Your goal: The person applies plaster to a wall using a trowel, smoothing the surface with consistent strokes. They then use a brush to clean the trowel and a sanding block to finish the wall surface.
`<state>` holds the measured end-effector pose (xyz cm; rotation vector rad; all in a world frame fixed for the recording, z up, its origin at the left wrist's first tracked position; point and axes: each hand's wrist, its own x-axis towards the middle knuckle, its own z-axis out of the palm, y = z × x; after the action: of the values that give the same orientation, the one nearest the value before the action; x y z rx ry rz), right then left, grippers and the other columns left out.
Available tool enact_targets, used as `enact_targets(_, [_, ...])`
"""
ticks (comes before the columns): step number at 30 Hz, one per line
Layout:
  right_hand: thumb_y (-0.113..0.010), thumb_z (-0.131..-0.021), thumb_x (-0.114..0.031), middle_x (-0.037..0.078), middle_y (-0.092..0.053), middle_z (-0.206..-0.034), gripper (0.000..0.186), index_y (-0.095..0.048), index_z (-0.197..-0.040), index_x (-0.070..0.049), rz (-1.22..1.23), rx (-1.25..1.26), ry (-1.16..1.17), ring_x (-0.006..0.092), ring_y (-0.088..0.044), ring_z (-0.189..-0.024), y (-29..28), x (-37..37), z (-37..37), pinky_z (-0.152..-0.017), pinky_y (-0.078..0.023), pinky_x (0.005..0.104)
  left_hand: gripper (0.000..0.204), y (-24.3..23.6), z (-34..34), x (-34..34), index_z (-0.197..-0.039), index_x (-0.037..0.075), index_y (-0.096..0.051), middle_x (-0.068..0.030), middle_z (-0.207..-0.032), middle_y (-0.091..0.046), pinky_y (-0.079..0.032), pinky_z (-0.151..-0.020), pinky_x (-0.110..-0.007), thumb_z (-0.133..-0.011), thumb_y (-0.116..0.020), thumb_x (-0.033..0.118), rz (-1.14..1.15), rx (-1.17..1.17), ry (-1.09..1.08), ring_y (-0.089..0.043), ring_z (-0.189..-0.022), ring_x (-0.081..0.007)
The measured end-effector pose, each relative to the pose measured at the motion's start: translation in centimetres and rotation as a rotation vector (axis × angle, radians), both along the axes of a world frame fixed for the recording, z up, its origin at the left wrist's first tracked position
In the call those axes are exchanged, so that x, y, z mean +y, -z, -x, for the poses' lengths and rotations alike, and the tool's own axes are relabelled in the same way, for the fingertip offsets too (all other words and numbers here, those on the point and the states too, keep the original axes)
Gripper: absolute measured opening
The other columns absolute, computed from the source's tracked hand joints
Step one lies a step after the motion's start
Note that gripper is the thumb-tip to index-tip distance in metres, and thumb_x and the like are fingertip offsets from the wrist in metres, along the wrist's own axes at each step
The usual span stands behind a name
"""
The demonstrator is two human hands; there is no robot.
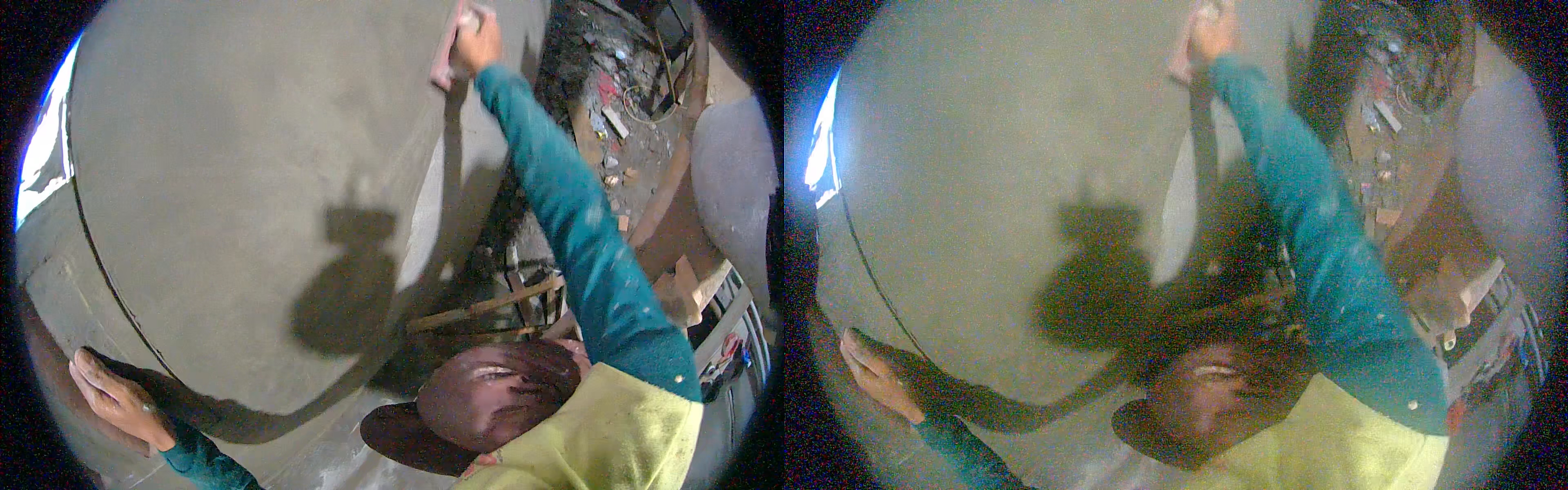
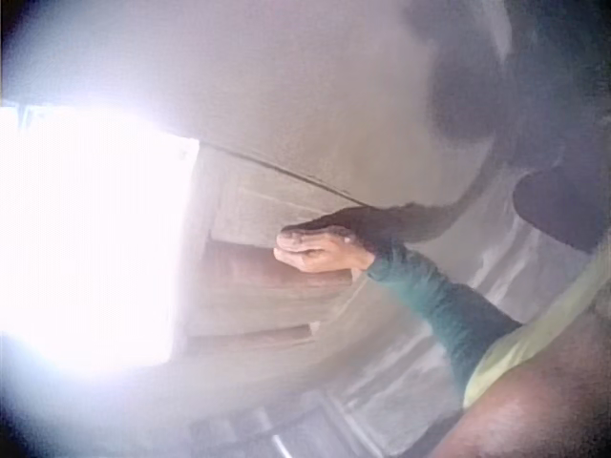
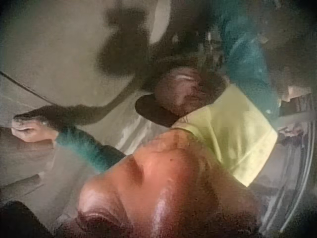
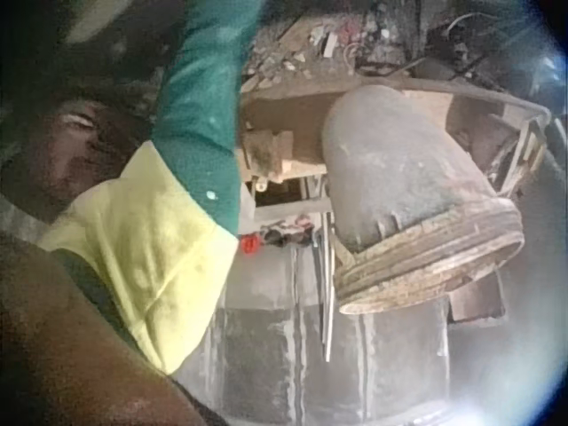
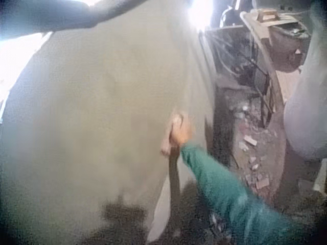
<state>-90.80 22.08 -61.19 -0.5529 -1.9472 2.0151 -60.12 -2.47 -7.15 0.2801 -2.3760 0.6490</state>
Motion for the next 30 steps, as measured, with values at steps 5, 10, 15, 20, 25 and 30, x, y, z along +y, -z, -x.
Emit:
enact_targets(5, [-0.058, -0.099, -0.030, 0.026, -0.059, -0.138, 0.051, -0.053, -0.143, -0.004, -0.132, 0.107, -0.106, 0.0404, -0.057, -0.130, -2.0, -7.3, -13.2, -0.110, -0.044, 0.0482, 0.055, -0.6, -0.9, 0.9, -0.136, -0.017, -0.053, -0.0282, -0.138, -0.060, -0.043, -0.113, -0.040, -0.112, -0.044, 0.032, 0.229, -0.030, -0.092, -0.058, -0.129, -0.0337])
enact_targets(10, [-0.051, -0.103, -0.032, 0.027, -0.051, -0.148, 0.052, -0.050, -0.148, -0.005, -0.053, 0.314, -0.190, 0.0452, -0.046, -0.139, -4.1, -6.4, -15.4, -0.118, -0.033, 0.0507, 0.054, 0.0, 0.8, 1.7, -0.135, -0.017, -0.053, -0.0277, -0.138, -0.060, -0.043, -0.112, -0.040, -0.112, -0.045, 0.031, 0.049, 0.007, -0.050, -0.059, -0.128, -0.0333])
enact_targets(15, [-0.045, -0.105, -0.028, 0.026, -0.042, -0.156, 0.051, -0.042, -0.152, -0.008, 0.416, -0.292, -0.250, 0.0429, -0.044, -0.141, -12.1, 2.6, -2.9, -0.116, -0.039, 0.0461, 0.051, -1.0, -1.5, -0.4, -0.135, -0.017, -0.054, -0.0267, -0.138, -0.061, -0.044, -0.112, -0.037, -0.112, -0.043, 0.028, 0.125, -0.050, -0.029, -0.060, -0.127, -0.0313])
enact_targets(20, [-0.057, -0.100, -0.034, 0.029, -0.057, -0.141, 0.063, -0.045, -0.148, 0.004, -0.116, 0.235, -0.282, 0.0423, -0.054, -0.133, -4.5, -8.6, -20.8, -0.113, -0.040, 0.0483, 0.050, -0.7, 0.1, -0.3, -0.137, -0.014, -0.054, -0.0244, -0.140, -0.061, -0.043, -0.113, -0.037, -0.113, -0.041, 0.028, -0.065, -0.020, 0.072, -0.059, -0.129, -0.0311])
enact_targets(25, [-0.059, -0.099, -0.026, 0.029, -0.056, -0.141, 0.055, -0.050, -0.145, 0.002, -0.046, 0.102, -0.274, 0.0413, -0.055, -0.133, -5.2, -9.3, -21.8, -0.110, -0.043, 0.0474, 0.050, -0.2, 0.5, 0.3, -0.137, -0.013, -0.054, -0.0233, -0.140, -0.061, -0.042, -0.113, -0.038, -0.113, -0.040, 0.028, 0.043, -0.086, 0.080, -0.058, -0.131, -0.0309])
enact_targets(30, [-0.059, -0.100, -0.029, 0.028, -0.060, -0.137, 0.052, -0.054, -0.141, 0.002, 0.013, 0.101, -0.318, 0.0413, -0.057, -0.130, -0.3, -6.6, -24.0, -0.107, -0.046, 0.0472, 0.048, 2.7, -5.8, 2.5, -0.135, -0.011, -0.057, -0.0218, -0.136, -0.063, -0.042, -0.112, -0.037, -0.113, -0.040, 0.028, -0.013, -0.060, -0.008, -0.060, -0.127, -0.0296])
